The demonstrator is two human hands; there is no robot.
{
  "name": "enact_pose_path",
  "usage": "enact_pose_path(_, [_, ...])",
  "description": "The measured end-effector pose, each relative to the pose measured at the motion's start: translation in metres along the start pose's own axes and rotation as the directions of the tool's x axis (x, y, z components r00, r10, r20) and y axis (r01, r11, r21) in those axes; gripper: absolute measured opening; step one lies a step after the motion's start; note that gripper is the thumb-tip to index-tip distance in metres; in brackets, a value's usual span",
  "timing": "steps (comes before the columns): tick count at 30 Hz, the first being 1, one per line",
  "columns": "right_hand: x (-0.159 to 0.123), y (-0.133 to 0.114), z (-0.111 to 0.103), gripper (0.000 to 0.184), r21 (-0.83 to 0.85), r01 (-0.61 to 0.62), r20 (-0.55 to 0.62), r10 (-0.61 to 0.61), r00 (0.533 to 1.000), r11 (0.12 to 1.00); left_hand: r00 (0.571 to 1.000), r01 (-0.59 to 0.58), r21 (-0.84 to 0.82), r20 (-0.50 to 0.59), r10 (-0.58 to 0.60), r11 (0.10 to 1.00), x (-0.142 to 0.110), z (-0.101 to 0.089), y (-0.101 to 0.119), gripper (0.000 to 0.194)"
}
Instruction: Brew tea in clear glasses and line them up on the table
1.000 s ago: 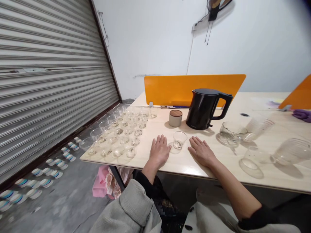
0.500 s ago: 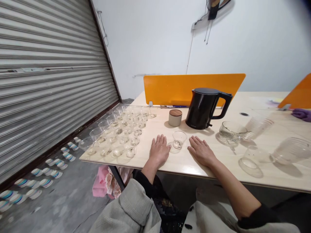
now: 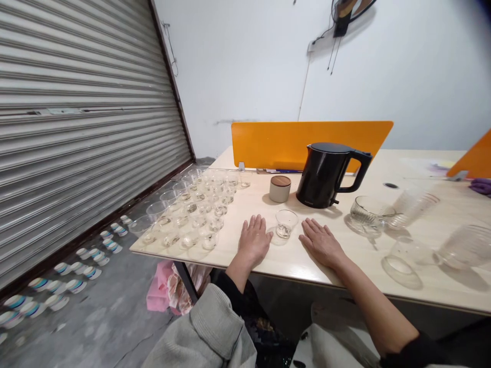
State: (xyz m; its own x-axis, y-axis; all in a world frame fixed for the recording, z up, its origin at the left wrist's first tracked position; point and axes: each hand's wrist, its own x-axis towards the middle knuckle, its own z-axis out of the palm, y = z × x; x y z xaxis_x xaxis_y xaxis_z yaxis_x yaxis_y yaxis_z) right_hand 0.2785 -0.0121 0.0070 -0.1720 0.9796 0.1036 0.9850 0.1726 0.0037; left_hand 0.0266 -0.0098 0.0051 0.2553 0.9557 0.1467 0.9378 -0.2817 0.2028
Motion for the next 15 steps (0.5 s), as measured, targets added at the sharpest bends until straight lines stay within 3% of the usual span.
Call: enact_pose_path(15, [0.0002, -0.0009, -0.003, 0.066, -0.008, -0.012, 0.026, 0.012, 1.0, 1.0, 1.0, -0.004, -0.018, 0.022, 0.005, 1.0, 0.0007, -0.0038, 0.001, 0.068])
